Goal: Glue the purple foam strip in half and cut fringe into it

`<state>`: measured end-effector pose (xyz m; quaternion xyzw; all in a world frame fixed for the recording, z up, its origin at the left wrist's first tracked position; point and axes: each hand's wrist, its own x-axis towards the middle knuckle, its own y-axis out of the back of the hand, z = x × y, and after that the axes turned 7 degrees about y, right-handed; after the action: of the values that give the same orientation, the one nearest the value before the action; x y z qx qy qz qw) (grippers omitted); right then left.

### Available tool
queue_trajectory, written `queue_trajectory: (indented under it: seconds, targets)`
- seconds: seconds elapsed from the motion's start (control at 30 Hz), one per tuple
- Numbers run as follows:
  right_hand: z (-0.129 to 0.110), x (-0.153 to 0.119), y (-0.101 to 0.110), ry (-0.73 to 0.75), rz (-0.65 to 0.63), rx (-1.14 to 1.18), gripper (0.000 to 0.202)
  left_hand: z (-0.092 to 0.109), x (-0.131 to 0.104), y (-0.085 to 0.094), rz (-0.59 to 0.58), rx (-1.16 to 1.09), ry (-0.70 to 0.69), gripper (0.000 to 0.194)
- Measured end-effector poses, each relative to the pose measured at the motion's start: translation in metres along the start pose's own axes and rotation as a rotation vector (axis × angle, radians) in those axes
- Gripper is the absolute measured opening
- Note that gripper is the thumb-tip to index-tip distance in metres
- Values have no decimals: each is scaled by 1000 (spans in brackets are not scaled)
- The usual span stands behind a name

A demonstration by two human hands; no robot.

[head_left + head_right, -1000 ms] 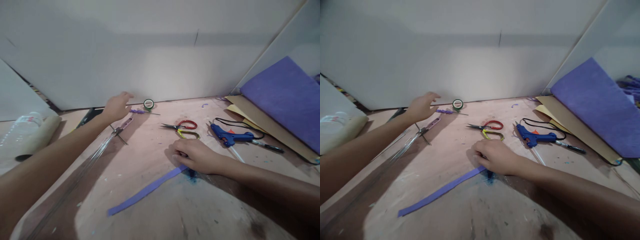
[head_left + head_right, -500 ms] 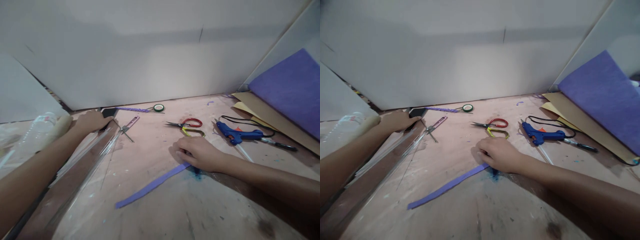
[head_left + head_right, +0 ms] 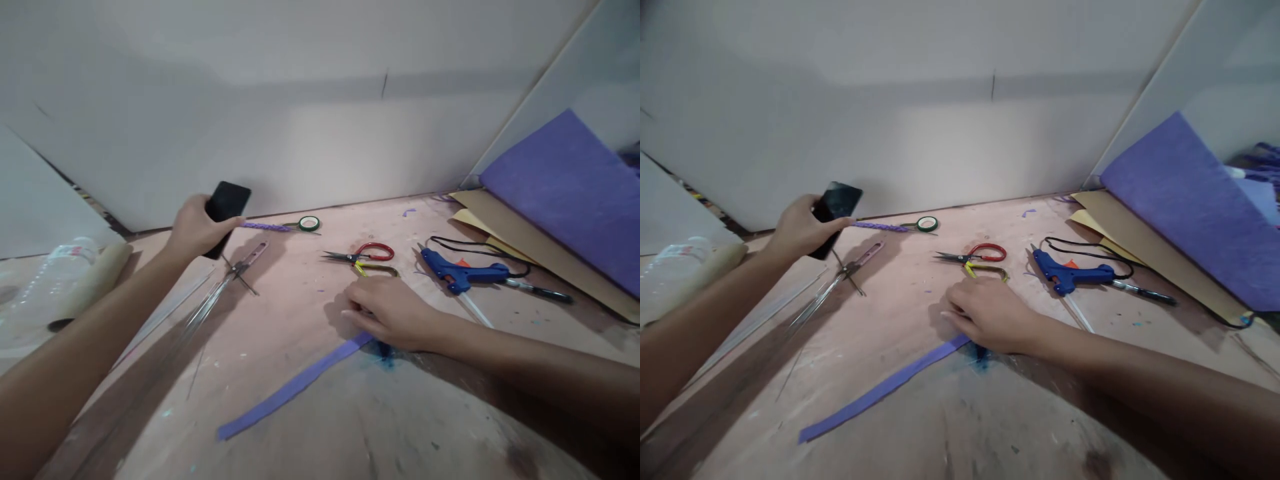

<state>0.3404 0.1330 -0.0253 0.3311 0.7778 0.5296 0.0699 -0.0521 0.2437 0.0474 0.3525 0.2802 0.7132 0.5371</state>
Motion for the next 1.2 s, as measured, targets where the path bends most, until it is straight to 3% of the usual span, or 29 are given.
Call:
queue_trajectory:
  seconds: [0.07, 0.17, 0.27, 0.37, 0.43, 0.67, 0.97, 1.2]
  targets:
    - [-9, -1, 8, -6, 77, 43, 31, 24, -32, -11, -5, -64, 13, 74]
    - [-30, -3, 16, 7, 157, 180, 43, 58, -102, -36, -149, -229, -37, 103]
    - [-50, -8, 12, -17, 205, 510, 49, 83, -168, -57, -323, -410, -52, 91]
    - [-63, -13, 2, -89, 220, 786, 57, 94, -206, -63, -549, -726, 75, 83]
    - [-67, -16, -4, -92, 221, 848, 62, 97, -216, -62, -628, -865, 134, 81]
    - [-68, -20, -8, -77, 245, 682, 63, 96, -220, -61, -660, -958, 172, 79]
    - [-69, -22, -12, -141, 225, 761, 63, 100, -226, -55, -761, -1143, 234, 81]
    - [-68, -27, -18, -196, 212, 841, 64, 94, -229, -54, -749, -1069, 185, 85]
